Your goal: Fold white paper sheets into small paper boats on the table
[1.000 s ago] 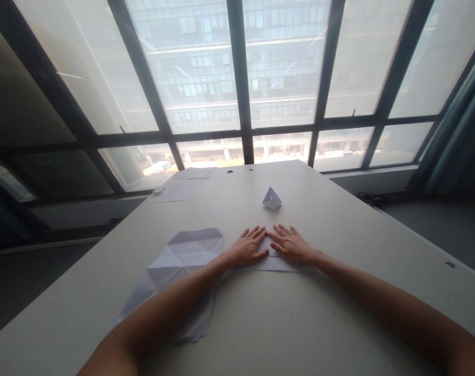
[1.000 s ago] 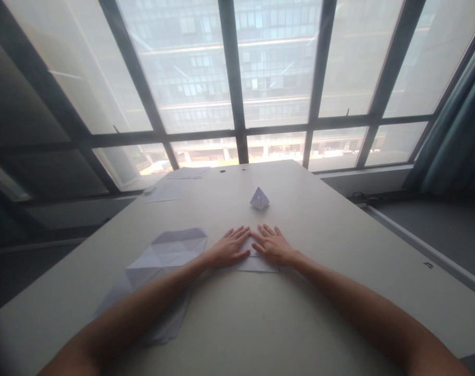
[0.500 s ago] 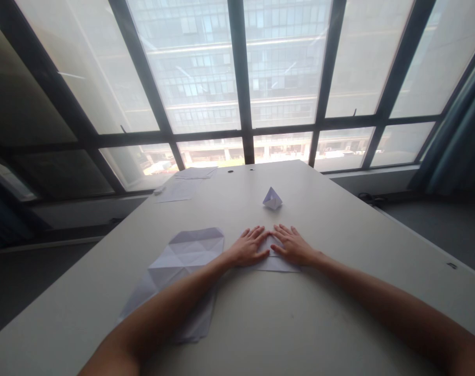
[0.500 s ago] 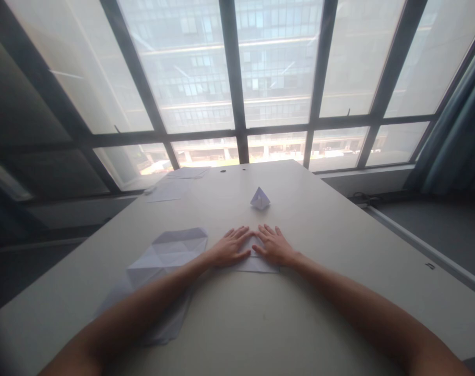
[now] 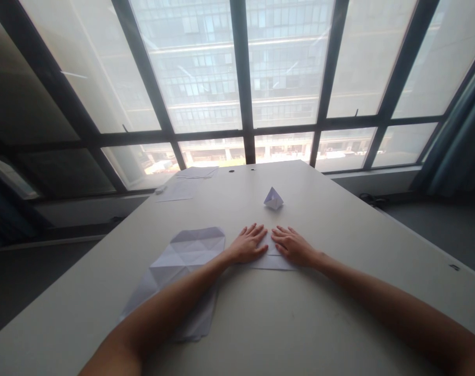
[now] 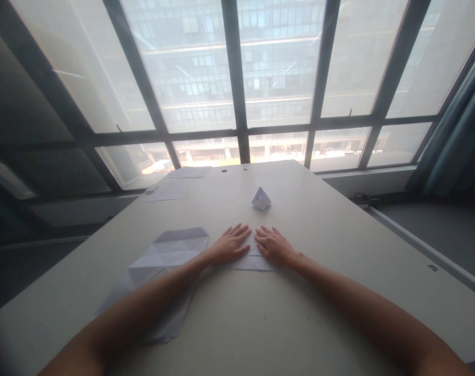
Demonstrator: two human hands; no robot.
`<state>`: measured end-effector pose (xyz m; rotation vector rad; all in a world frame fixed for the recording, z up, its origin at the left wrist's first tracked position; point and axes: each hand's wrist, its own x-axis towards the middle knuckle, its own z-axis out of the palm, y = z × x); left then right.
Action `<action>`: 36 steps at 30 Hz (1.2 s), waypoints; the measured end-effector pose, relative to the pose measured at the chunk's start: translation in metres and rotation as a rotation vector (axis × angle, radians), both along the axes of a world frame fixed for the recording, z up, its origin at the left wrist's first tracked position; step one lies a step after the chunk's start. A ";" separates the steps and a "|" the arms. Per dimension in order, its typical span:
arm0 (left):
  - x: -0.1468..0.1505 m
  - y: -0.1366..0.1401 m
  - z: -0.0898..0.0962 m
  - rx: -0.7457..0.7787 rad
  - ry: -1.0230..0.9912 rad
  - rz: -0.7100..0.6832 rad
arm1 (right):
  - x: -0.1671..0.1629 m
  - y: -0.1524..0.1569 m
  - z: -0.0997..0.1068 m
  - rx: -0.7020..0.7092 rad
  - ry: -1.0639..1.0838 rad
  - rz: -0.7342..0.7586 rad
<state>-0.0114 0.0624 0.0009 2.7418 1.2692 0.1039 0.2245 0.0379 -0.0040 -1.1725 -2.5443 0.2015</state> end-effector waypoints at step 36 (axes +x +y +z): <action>-0.003 0.000 0.008 -0.020 -0.061 -0.149 | 0.041 0.022 0.001 -0.254 0.088 0.329</action>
